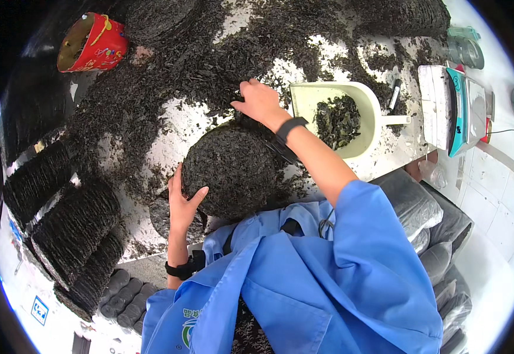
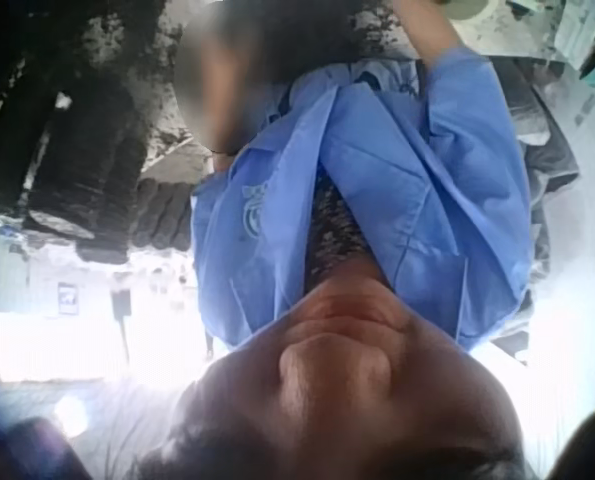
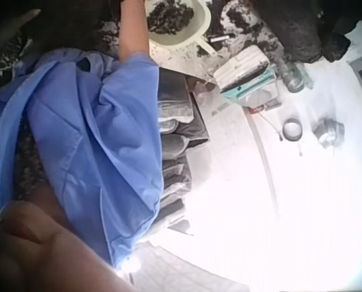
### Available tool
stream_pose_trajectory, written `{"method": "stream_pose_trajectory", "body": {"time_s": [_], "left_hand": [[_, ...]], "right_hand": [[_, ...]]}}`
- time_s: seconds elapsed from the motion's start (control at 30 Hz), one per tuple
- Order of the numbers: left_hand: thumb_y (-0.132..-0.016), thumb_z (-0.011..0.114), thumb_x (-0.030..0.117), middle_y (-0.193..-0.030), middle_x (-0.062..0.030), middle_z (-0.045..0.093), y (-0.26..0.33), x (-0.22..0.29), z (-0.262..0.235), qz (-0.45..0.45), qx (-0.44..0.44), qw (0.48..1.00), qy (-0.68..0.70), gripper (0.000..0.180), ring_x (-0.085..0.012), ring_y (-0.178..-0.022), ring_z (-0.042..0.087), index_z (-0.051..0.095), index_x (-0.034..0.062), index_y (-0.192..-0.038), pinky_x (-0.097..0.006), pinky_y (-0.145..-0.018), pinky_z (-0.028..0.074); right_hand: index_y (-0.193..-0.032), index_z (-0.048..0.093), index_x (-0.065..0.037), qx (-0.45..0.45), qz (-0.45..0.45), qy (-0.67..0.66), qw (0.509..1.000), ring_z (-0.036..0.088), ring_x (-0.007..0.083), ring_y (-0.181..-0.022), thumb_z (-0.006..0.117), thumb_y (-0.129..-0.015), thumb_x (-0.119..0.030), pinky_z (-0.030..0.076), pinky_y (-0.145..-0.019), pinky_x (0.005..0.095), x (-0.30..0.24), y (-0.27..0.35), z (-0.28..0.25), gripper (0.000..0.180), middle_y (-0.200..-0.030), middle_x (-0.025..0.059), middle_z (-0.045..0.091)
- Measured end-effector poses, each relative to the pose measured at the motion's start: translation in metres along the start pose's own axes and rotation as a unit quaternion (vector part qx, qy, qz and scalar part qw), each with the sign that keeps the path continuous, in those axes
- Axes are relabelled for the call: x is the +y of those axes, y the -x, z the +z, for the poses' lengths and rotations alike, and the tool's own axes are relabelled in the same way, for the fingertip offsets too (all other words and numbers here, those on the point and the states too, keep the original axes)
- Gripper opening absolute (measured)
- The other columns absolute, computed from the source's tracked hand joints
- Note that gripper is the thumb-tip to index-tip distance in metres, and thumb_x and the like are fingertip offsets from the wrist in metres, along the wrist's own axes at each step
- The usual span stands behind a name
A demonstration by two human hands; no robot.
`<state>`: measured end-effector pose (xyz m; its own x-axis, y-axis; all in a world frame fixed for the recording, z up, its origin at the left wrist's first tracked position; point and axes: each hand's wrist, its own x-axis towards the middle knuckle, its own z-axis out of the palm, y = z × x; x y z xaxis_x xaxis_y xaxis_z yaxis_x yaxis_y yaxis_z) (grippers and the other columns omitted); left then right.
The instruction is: The person manually shapes and compacts dark, granular seaweed into round, flat discs on a work table. They repeatedly press the material with their hands to form uniform shapes, occasionally using a dustpan to gather loose fragments. The finished discs are stacked in piles on the table.
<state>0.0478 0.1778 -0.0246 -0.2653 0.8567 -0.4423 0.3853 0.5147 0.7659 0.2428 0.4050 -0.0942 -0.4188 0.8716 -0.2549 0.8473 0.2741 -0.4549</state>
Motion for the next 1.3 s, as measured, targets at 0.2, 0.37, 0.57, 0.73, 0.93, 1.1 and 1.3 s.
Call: {"method": "stream_pose_trajectory", "body": {"time_s": [0.2, 0.37, 0.57, 0.73, 0.93, 1.1, 1.3], "left_hand": [[-0.069, 0.079, 0.019, -0.116, -0.0154, 0.042, 0.0, 0.008, -0.001, -0.025, -0.006, 1.0, -0.012, 0.085, -0.027, -0.105, 0.05, 0.034, 0.0062, -0.139, -0.036, -0.09, 0.043], [-0.07, 0.079, 0.019, -0.116, -0.0168, 0.043, 0.002, 0.001, 0.0, -0.003, 0.001, 1.0, -0.012, 0.084, -0.0288, -0.105, 0.051, 0.034, 0.0057, -0.139, -0.037, -0.09, 0.043], [-0.071, 0.078, 0.02, -0.116, -0.0191, 0.044, 0.008, 0.006, 0.001, 0.015, 0.014, 0.998, -0.058, 0.083, -0.0313, -0.104, 0.052, 0.033, 0.0033, -0.138, -0.038, -0.088, 0.044], [-0.072, 0.077, 0.021, -0.117, -0.0198, 0.044, 0.012, 0.002, 0.003, 0.018, 0.018, 0.999, -0.024, 0.083, -0.0312, -0.107, 0.05, 0.031, 0.0029, -0.139, -0.038, -0.087, 0.044], [-0.078, 0.073, 0.024, -0.118, -0.019, 0.041, 0.04, -0.014, 0.003, -0.002, 0.083, 0.997, -0.001, 0.073, -0.0284, -0.103, 0.052, 0.034, 0.0052, -0.138, -0.037, -0.081, 0.048], [-0.073, 0.076, 0.024, -0.099, -0.0134, 0.047, 0.066, 0.01, 0.011, 0.004, 0.136, 0.987, -0.087, 0.064, -0.0195, -0.076, 0.054, 0.044, 0.0027, -0.125, -0.031, -0.065, 0.05], [-0.07, 0.076, 0.017, -0.084, -0.0106, 0.053, 0.063, -0.002, 0.023, 0.034, 0.136, 0.984, -0.109, 0.063, -0.0219, -0.069, 0.057, 0.045, 0.0024, -0.122, -0.035, -0.067, 0.048]], "right_hand": [[-0.077, 0.064, -0.001, -0.062, 0.01, -0.123, 0.99, 0.062, 0.028, -0.075, 0.068, -0.076, -0.026, 0.05, -0.067, 0.0373, 0.02, -0.019, 0.018, 0.025, -0.079, 0.012, 0.063], [-0.085, 0.064, -0.01, -0.069, 0.142, -0.555, 0.817, 0.05, 0.0051, -0.067, 0.063, -0.087, -0.017, 0.04, -0.061, 0.0207, 0.032, 0.008, -0.015, 0.007, -0.076, -0.006, 0.057], [-0.094, 0.059, -0.009, -0.022, 0.142, -0.605, 0.783, 0.054, 0.0059, -0.073, 0.056, -0.092, -0.017, 0.042, -0.066, 0.0195, 0.053, 0.052, -0.031, 0.009, -0.08, -0.0043, 0.058], [-0.099, 0.061, -0.006, 0.13, -0.019, -0.356, 0.925, 0.054, 0.0179, -0.085, 0.061, -0.088, -0.019, 0.044, -0.075, 0.0285, 0.046, 0.045, -0.027, 0.017, -0.092, 0.0048, 0.058], [-0.123, 0.05, -0.008, 0.207, -0.083, -0.107, 0.969, 0.054, 0.0341, -0.093, 0.061, -0.086, -0.021, 0.045, -0.08, 0.0418, 0.017, 0.094, -0.064, 0.041, -0.104, 0.0196, 0.054], [-0.094, 0.059, -0.008, 0.076, -0.323, -0.077, 0.94, 0.056, 0.0258, -0.085, 0.062, -0.079, -0.01, 0.05, -0.073, 0.0356, -0.005, 0.192, -0.041, 0.016, -0.091, 0.006, 0.055], [-0.091, 0.056, -0.007, -0.01, -0.333, -0.02, 0.943, 0.057, 0.0253, -0.08, 0.058, -0.079, -0.007, 0.05, -0.066, 0.0352, -0.022, 0.204, -0.017, 0.012, -0.084, 0.0074, 0.05]]}}
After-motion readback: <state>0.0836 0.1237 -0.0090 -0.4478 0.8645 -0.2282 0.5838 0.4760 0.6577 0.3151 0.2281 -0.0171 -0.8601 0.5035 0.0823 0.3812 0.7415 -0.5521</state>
